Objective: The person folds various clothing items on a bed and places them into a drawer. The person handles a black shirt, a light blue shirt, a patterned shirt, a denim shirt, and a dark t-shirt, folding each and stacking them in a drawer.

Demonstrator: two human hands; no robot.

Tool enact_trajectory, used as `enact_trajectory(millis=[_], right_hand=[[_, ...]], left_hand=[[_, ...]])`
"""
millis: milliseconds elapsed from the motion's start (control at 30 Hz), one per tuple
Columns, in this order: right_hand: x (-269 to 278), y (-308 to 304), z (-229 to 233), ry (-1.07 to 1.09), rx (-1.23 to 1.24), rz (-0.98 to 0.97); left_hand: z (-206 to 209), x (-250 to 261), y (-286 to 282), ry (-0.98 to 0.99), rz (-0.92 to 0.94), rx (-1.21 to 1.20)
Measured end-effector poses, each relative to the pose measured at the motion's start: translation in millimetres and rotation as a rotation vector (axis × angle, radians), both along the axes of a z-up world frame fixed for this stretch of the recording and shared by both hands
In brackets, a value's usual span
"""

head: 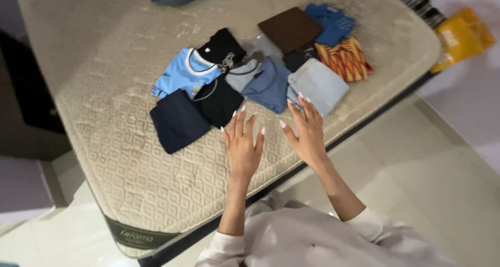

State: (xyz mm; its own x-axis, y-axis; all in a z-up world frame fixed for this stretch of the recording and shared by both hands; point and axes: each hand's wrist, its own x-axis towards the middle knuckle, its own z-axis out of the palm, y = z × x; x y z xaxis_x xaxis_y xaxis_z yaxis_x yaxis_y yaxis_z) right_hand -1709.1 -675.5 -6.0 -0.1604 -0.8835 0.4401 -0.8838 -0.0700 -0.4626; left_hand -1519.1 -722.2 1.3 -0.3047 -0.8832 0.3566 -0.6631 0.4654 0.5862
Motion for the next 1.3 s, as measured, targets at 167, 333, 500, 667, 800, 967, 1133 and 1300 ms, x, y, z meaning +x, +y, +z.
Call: enact_trajectory(millis=[167,333,500,667,800,967,1133,1300], right_hand=[[13,-52,-10,0.04,0.047,0.085],[25,-103,-17,0.053,0.058,0.204],[36,-163,-29,0.06,0.192,0.258],[39,-225,-44,0.036,0.226,0.339],[39,-278,-62,0.01,0.136,0.428],[47,-347,-98,0.049,0.135,0.465],[63,-405,-138,0.038,0.179,0.496],[84,-449,-182,0.005,0.242,0.493]], left_hand=[[-4,17,-27,-0.017,0.095,0.029],[-6,35,-61,-0.044,0.183,0.029],[-15,45,-105,-0.083,0.273,0.069],[-31,48,-157,-0.059,0.357,0.057],[-49,49,-199,-0.069,0.414,0.101],[-89,60,-251,-0.046,0.475,0.174],[-151,88,-308,-0.052,0.517,0.233],[-221,120,-368,-0.107,0.487,0.283]])
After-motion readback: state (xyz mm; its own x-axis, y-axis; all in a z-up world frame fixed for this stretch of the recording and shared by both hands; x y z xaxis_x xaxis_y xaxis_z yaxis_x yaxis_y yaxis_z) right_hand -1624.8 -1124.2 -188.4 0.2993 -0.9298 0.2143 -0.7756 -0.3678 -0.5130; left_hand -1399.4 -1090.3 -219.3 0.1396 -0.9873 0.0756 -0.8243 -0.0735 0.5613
